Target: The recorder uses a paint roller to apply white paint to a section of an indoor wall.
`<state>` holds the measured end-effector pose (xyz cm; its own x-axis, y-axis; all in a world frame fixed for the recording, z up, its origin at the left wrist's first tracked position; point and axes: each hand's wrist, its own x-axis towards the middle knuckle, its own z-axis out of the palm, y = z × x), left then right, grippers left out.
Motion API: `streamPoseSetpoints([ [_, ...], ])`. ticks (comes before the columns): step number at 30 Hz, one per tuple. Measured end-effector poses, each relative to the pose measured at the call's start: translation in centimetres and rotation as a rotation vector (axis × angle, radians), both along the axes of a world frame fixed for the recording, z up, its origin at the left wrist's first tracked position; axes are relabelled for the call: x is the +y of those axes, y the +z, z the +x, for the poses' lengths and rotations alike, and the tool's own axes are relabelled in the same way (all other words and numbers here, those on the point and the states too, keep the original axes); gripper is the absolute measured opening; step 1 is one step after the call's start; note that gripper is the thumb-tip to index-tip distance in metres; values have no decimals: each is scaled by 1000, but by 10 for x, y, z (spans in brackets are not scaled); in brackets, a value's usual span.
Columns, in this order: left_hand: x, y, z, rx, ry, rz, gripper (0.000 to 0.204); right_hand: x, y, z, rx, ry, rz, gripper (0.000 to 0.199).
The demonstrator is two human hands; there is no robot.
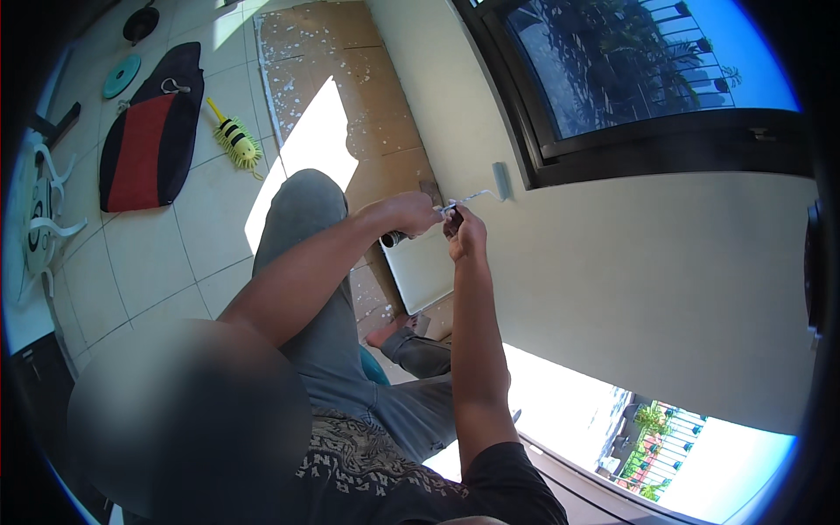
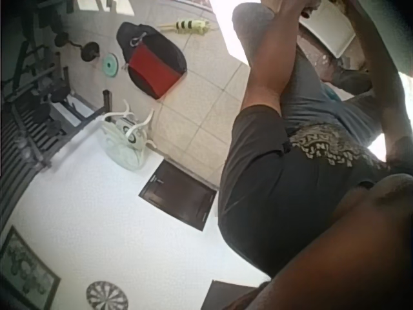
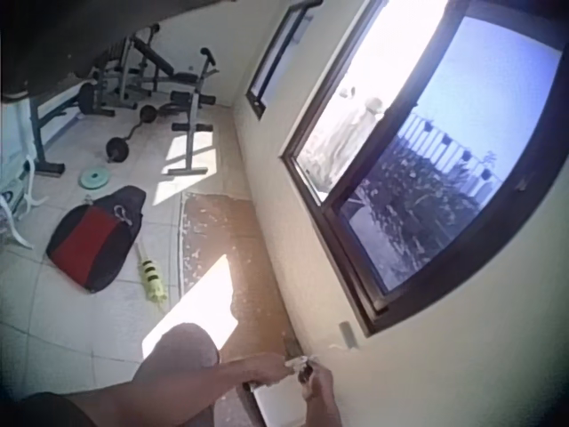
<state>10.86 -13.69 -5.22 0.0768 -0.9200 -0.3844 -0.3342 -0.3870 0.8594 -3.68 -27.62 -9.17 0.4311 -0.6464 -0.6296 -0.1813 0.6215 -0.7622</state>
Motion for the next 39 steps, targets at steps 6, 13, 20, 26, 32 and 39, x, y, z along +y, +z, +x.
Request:
streamPoseSetpoints([
  [6, 25, 27, 7, 158, 81, -34, 57, 19, 34, 1, -177, -69, -62, 17],
  [13, 23, 10, 10, 258, 92, -10, 55, 19, 27, 3, -145, -78, -7, 18],
  [20, 6, -4, 4, 116, 2, -13, 56, 16, 12, 2, -53, -106, -21, 19],
  [26, 19, 19, 12, 217, 62, 1, 56, 22, 24, 5, -161, -180, -21, 16],
  [32, 11, 0, 17, 180, 30, 16, 54, 25, 11, 13, -109, -171, 39, 14],
  [39, 16, 12, 13, 215, 70, 5, 54, 25, 11, 6, -159, -231, 30, 16],
])
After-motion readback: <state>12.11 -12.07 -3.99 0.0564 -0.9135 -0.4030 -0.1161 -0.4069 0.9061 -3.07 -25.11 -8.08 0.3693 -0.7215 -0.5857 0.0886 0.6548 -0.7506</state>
